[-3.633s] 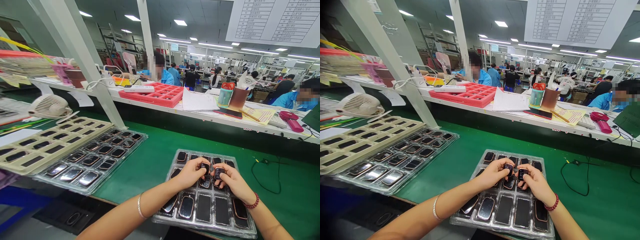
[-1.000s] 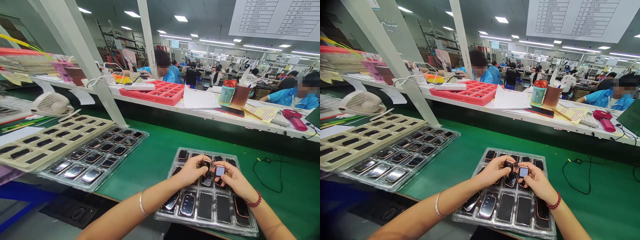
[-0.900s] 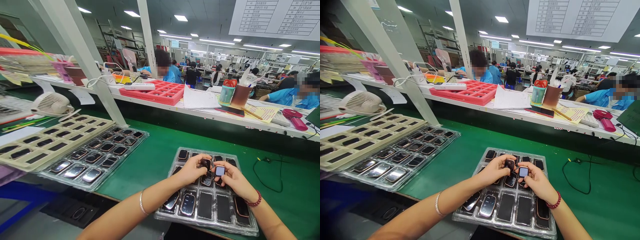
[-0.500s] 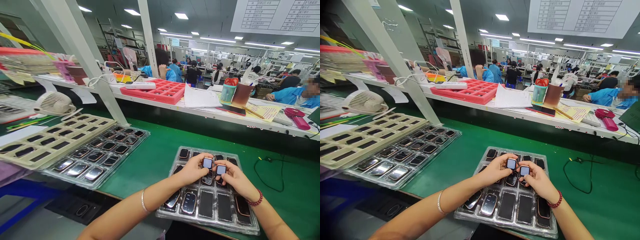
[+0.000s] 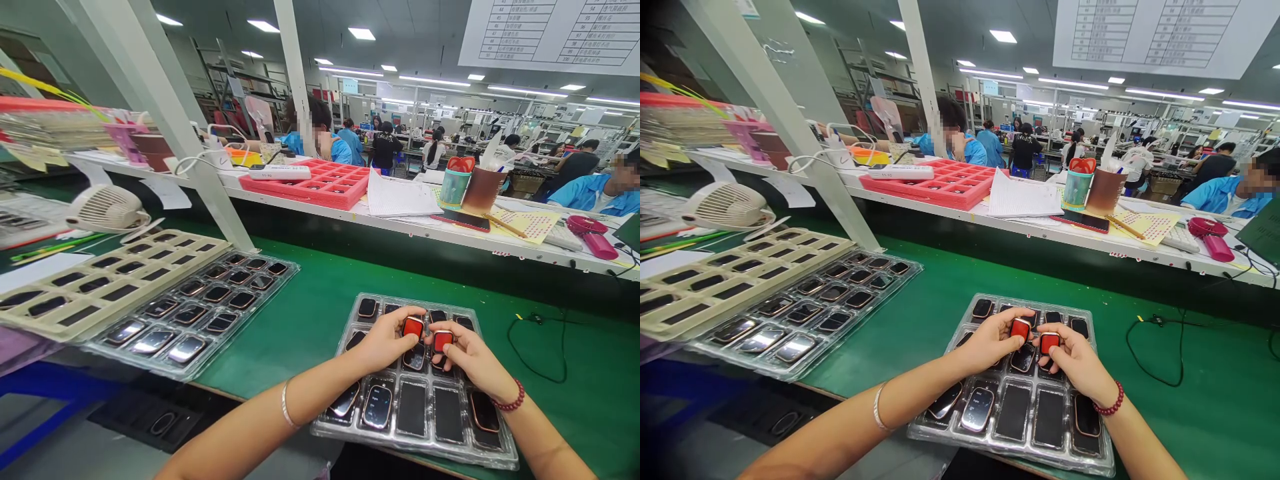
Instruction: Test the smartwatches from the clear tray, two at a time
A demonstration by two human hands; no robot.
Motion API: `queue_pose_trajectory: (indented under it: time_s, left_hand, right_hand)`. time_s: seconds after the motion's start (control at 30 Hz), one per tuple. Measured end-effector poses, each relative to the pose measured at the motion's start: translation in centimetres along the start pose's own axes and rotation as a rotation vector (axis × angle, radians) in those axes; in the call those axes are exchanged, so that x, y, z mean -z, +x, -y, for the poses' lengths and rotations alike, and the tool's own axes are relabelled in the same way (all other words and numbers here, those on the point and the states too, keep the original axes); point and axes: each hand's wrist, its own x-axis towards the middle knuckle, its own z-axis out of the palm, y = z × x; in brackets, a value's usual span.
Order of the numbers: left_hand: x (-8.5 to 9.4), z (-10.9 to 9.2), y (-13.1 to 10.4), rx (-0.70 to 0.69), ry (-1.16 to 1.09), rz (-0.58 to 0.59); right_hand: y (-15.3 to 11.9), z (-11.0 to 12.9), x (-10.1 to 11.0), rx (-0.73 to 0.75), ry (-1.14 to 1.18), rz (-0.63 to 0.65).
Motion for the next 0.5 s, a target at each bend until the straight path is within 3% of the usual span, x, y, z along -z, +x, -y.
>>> queue_pose_trajectory:
  time_s: [0.5]
  left_hand:
    - [0.06,-0.13,0.04,0.020,-0.023,0.022]
  right_hand:
    - [-0.19,-0.09,0.06,-0.001,-0.013,0.024]
